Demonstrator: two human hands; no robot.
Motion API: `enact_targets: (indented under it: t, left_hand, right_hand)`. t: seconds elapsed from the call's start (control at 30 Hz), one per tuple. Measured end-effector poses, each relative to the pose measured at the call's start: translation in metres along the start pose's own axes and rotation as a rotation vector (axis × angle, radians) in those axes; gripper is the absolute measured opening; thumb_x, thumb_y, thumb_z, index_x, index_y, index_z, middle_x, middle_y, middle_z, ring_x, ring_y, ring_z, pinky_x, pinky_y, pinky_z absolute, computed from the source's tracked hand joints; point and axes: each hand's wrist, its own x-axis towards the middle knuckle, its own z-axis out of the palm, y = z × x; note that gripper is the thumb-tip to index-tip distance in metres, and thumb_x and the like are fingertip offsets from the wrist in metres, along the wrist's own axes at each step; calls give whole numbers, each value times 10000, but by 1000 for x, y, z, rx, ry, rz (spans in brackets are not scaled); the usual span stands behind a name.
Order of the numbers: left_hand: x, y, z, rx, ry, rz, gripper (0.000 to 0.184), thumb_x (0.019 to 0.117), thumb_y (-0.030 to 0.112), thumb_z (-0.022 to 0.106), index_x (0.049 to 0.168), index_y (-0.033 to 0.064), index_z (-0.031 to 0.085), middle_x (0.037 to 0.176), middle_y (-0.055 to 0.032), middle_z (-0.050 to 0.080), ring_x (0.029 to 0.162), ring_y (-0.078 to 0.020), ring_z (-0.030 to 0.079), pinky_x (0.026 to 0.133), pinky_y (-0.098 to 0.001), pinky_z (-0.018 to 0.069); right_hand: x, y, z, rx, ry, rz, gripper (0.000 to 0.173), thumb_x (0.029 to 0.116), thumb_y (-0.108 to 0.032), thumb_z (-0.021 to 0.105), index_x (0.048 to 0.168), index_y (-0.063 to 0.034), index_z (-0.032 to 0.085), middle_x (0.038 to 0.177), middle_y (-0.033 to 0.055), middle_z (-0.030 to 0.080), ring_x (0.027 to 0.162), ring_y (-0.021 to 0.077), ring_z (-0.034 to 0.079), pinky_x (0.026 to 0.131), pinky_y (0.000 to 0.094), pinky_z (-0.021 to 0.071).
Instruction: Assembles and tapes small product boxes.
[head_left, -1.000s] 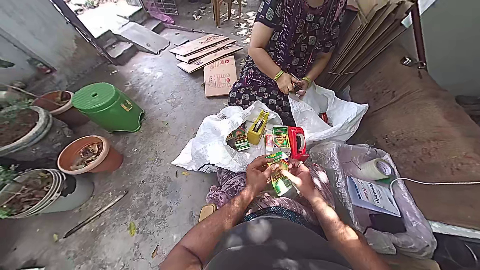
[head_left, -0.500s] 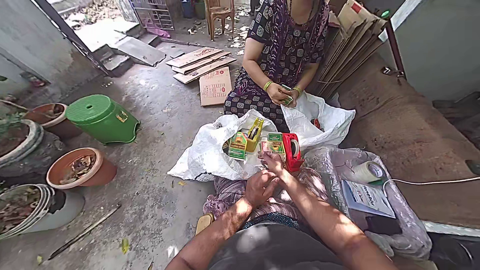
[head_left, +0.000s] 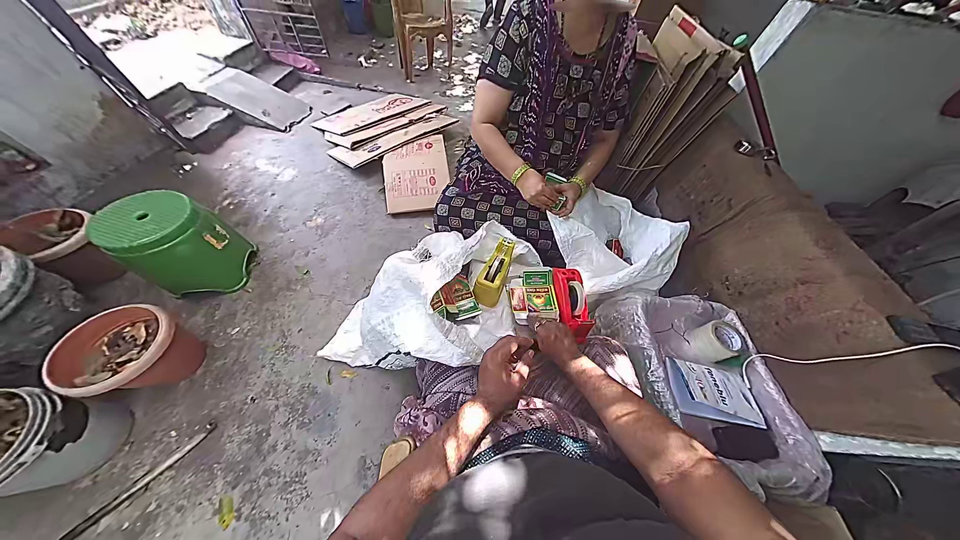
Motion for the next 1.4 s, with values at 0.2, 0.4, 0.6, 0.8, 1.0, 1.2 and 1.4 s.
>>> enact_targets:
  t: [0.2,0.4,0.6,0.8,1.0,1.2,1.4]
  left_hand:
    - [6,8,-3,-288,-23,-391,357,960,207,704,1235,-13,649,1039,-97,740,792,-169,738,722,-339,647]
    - [18,11,-13,-845,239,-732,333,1079,267,498,1234,-15,587,965,-180,735,745,-221,711,587,-330,565]
    - [8,16,-13,-731,14,-484,360,908,12,629,1258,-53,575,1021,-166,734,828,-233,730,707,-382,624]
    - [-2,15,-1,-315,-206,-228,364,900,13,639,1264,21,638,1062,-58,754,943,-138,732,875,-363,620]
    - [-10,18,-1,-161,-253,-304,386,1077,312,441,1144,24,689,969,-84,723,915,-140,696,886,-378,576]
    - [-9,24,-9,-82,-236,-372,573,1046,464,401,1173,-27,666,1041,-144,699,1017,-193,663,960,-426,530]
    - [0,14,-1,-398,32,-277,512,1096,399,406,1020,9,729,935,-98,763,893,-170,743,851,-388,619]
  right_hand:
    - [-22,2,-5,291,691,59,225,953,-136,647,1116,-87,794,1094,100,776,1021,263,749,917,445,600]
    - [-93,-20,-27,644,737,-303,129,977,-147,654,1059,-168,752,1156,8,751,1205,183,657,1059,398,539]
    - [-118,-8,-14,499,670,25,260,901,-94,576,1041,-97,795,1178,78,732,1204,261,637,1057,458,502]
    - [-106,-32,-21,1168,555,376,485,903,-181,729,1328,28,619,1201,128,713,1087,152,693,960,325,578]
    - [-104,-35,-35,1357,480,429,137,861,-108,791,960,-20,754,884,81,751,826,162,715,785,339,609]
    - [-116,-31,-48,1612,336,180,168,876,-30,708,1040,-20,672,938,75,735,899,153,708,862,331,594]
    - [-114,-21,-46,1455,360,273,79,913,-88,691,940,-20,721,832,59,731,780,126,687,770,315,584]
